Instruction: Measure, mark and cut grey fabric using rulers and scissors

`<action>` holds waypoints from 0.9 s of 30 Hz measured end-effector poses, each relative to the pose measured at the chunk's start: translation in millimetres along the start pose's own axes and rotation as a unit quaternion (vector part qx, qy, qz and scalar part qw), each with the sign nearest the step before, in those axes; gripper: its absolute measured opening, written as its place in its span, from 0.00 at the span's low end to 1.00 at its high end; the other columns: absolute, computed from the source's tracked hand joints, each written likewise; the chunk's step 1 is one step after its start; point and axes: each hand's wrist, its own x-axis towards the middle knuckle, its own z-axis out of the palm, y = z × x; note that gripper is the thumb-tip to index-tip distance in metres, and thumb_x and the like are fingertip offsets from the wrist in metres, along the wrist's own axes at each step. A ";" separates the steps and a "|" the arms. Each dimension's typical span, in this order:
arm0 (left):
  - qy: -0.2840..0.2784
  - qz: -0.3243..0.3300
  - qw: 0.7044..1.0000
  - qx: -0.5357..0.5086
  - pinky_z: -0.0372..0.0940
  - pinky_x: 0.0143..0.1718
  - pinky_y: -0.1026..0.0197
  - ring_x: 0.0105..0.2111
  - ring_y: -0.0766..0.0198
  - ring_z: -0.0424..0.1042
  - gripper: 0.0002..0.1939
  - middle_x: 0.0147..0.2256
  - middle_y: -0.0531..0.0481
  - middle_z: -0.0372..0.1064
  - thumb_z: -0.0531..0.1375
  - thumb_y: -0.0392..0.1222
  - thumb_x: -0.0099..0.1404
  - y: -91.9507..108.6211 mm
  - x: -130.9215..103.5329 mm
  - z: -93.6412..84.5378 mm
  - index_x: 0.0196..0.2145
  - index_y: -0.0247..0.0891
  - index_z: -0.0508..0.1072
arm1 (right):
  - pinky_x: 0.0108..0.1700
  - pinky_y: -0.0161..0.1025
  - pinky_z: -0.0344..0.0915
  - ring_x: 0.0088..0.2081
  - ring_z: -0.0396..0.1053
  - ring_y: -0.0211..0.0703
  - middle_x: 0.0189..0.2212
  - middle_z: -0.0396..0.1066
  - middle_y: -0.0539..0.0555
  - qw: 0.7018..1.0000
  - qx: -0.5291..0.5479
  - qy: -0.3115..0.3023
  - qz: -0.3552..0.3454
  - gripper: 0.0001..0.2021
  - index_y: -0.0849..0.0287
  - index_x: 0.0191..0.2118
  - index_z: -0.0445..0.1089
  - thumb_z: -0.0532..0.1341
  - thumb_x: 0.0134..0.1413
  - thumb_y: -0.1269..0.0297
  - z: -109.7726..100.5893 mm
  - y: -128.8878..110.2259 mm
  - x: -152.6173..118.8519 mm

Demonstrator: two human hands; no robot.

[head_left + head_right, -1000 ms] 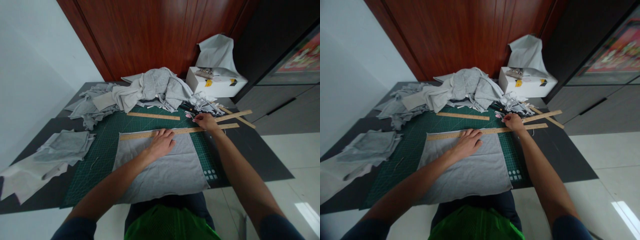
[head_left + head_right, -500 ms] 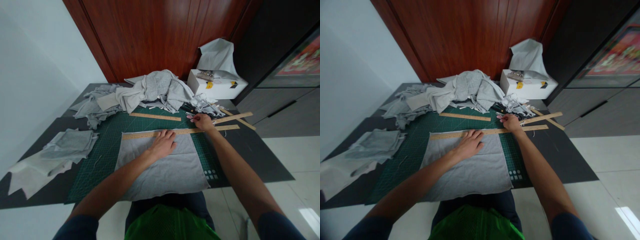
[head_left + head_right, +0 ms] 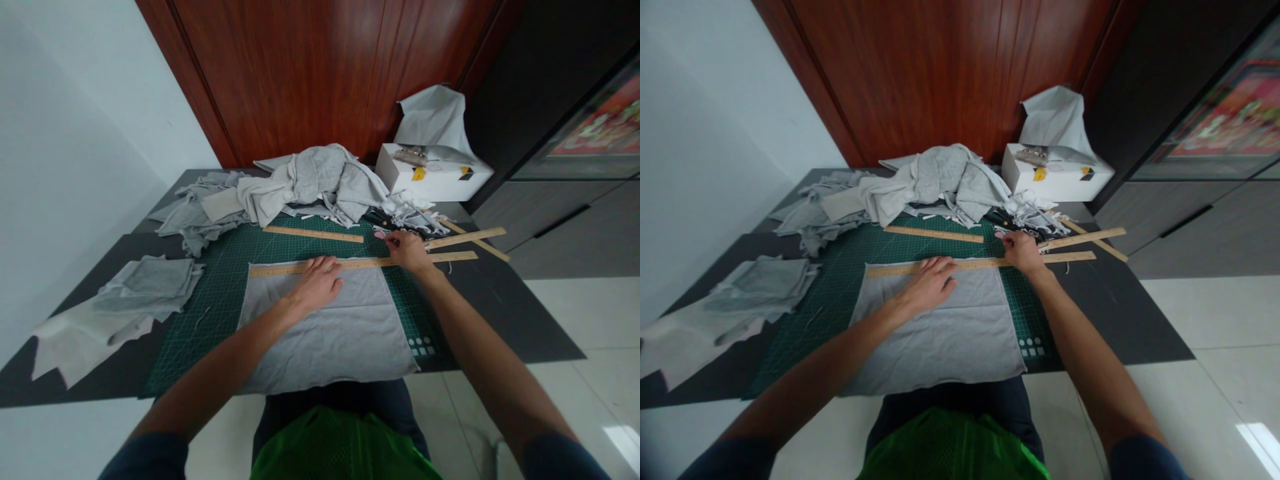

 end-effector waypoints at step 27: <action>0.056 -0.108 0.993 0.008 0.65 0.56 0.45 0.52 0.48 0.73 0.17 0.51 0.42 0.79 0.54 0.39 0.74 -78.2 -57.8 -10.0 0.52 0.39 0.80 | 0.58 0.54 0.72 0.52 0.74 0.57 0.49 0.78 0.66 0.978 0.027 -0.096 -0.184 0.17 0.61 0.51 0.79 0.55 0.65 0.72 8.4 1.3 -42.1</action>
